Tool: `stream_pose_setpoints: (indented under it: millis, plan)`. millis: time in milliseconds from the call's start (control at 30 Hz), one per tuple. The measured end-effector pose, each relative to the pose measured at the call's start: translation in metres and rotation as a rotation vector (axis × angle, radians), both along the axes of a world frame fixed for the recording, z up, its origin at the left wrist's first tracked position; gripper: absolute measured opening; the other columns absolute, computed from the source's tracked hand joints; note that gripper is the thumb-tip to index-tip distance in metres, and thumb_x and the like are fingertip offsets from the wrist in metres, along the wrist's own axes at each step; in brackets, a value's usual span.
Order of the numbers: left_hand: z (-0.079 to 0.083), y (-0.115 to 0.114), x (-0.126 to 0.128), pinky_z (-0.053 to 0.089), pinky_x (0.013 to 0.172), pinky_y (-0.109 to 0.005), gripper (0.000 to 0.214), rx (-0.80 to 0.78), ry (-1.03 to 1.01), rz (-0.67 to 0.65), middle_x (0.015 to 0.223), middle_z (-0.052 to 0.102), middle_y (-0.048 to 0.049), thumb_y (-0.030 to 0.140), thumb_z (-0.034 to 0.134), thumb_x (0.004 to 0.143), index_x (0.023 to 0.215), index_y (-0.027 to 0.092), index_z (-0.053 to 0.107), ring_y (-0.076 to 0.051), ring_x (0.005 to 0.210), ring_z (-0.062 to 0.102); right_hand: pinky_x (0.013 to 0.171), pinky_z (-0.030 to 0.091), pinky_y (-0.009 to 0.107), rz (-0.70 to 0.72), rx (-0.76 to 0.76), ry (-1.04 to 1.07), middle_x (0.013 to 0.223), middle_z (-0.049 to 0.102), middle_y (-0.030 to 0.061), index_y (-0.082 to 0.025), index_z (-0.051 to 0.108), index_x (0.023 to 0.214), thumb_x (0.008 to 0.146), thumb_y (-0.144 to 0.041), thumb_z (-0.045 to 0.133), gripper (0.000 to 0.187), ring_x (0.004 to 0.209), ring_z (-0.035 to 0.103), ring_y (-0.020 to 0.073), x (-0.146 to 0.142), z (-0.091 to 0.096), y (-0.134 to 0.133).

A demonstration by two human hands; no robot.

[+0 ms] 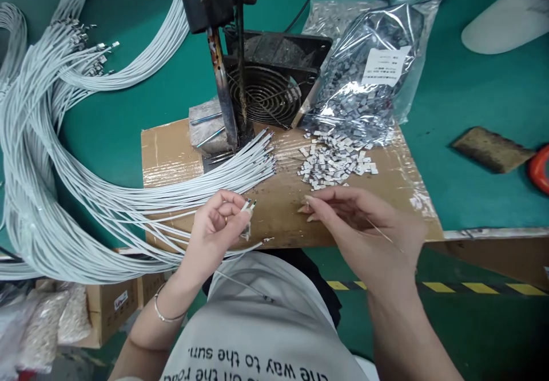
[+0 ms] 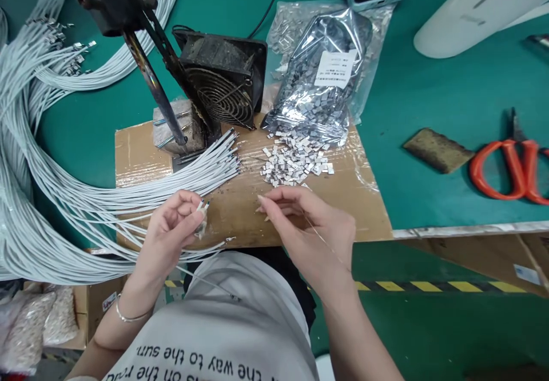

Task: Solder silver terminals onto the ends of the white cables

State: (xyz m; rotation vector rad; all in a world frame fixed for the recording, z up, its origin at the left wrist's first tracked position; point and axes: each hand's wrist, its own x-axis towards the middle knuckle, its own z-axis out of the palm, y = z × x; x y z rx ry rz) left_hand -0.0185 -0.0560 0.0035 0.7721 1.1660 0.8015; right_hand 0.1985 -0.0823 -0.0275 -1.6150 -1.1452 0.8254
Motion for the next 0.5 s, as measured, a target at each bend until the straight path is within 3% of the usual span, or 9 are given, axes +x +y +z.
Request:
stream_pose_setpoints:
  millis: [100, 200, 367, 500]
  plan:
    - [0.001, -0.001, -0.001, 0.030, 0.046, -0.014, 0.026, 0.031, 0.033, 0.024, 0.068, 0.059, 0.0050, 0.037, 0.088, 0.090, 0.090, 0.017, 0.071, -0.004, 0.053, 0.039, 0.061, 0.064, 0.028, -0.007, -0.068, 0.119, 0.071, 0.078, 0.0000, -0.024, 0.079, 0.087, 0.092, -0.030, 0.083, 0.008, 0.061, 0.074, 0.0164, -0.008, -0.001, 0.006]
    - [0.001, 0.000, 0.000, 0.033, 0.047, -0.014, 0.026, 0.059, 0.049, 0.045, 0.067, 0.063, 0.0041, 0.036, 0.089, 0.089, 0.085, 0.016, 0.072, -0.004, 0.050, 0.041, 0.061, 0.062, 0.028, -0.009, -0.062, 0.091, 0.072, 0.077, 0.0002, -0.024, 0.080, 0.087, 0.091, -0.028, 0.081, 0.006, 0.062, 0.072, 0.0160, -0.011, -0.005, 0.010]
    - [0.001, 0.000, 0.004, 0.037, 0.049, -0.015, 0.023, 0.126, 0.081, 0.070, 0.072, 0.071, 0.0010, 0.032, 0.090, 0.088, 0.083, 0.016, 0.074, -0.005, 0.053, 0.049, 0.058, 0.054, 0.027, 0.057, 0.049, 0.009, 0.078, 0.076, 0.0006, -0.026, 0.082, 0.085, 0.093, -0.022, 0.078, 0.010, 0.065, 0.066, 0.0143, -0.009, -0.005, 0.009]
    - [0.003, -0.002, 0.007, 0.034, 0.049, -0.015, 0.021, 0.179, 0.112, 0.086, 0.065, 0.065, 0.0034, 0.031, 0.089, 0.090, 0.083, 0.017, 0.075, -0.005, 0.053, 0.044, 0.054, 0.050, 0.026, 0.147, 0.076, 0.146, 0.076, 0.075, 0.0004, -0.026, 0.084, 0.087, 0.094, -0.017, 0.077, 0.013, 0.064, 0.064, 0.0137, -0.015, 0.004, 0.009]
